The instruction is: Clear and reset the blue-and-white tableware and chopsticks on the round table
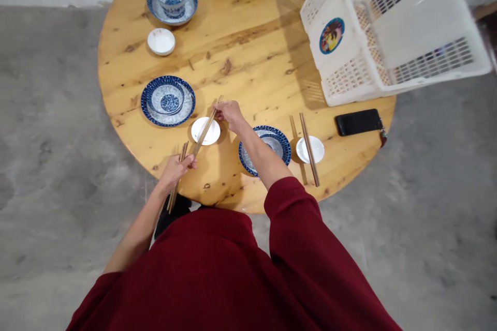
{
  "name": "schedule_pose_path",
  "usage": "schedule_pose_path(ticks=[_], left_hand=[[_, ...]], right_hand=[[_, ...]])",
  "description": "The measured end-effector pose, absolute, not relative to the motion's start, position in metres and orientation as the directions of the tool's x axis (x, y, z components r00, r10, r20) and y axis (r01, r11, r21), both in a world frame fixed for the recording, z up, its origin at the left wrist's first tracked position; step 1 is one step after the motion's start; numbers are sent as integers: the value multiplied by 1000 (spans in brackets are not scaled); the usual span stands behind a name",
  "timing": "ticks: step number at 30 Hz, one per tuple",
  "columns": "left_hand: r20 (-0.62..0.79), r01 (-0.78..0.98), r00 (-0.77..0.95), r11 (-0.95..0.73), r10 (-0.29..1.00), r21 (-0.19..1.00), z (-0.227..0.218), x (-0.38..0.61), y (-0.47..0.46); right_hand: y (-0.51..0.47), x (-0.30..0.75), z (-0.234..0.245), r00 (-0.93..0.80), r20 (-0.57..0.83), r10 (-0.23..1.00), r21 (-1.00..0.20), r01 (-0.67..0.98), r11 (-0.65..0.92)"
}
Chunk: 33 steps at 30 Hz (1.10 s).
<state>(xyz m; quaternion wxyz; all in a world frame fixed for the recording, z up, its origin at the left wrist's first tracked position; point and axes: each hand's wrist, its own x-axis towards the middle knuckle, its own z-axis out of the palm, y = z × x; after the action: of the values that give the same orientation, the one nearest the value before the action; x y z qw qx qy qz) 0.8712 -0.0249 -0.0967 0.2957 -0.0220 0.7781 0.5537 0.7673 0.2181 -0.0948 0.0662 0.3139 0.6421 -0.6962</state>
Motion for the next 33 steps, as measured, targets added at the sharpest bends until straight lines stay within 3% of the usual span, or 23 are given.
schedule_pose_path(ticks=[13, 19, 22, 25, 33], left_hand=[[-514, -362, -779, 412, 358, 836, -100, 843, -41], [-472, -289, -779, 432, 412, 854, -106, 831, -46], [-478, -292, -770, 433, 423, 853, -104, 827, -47], [-473, -281, -758, 429, 450, 858, -100, 824, -48], [-475, -246, -711, 449, 519, 859, -99, 818, -47]], right_hand=[[204, 788, -81, -722, -506, 471, -854, 494, -160], [202, 826, -70, -701, -321, 637, -904, 428, 15], [193, 852, -66, -749, -288, 597, -899, 426, 101], [172, 875, -65, -766, -349, 540, -872, 476, 112], [112, 911, -68, -696, -545, 468, -800, 599, -41]])
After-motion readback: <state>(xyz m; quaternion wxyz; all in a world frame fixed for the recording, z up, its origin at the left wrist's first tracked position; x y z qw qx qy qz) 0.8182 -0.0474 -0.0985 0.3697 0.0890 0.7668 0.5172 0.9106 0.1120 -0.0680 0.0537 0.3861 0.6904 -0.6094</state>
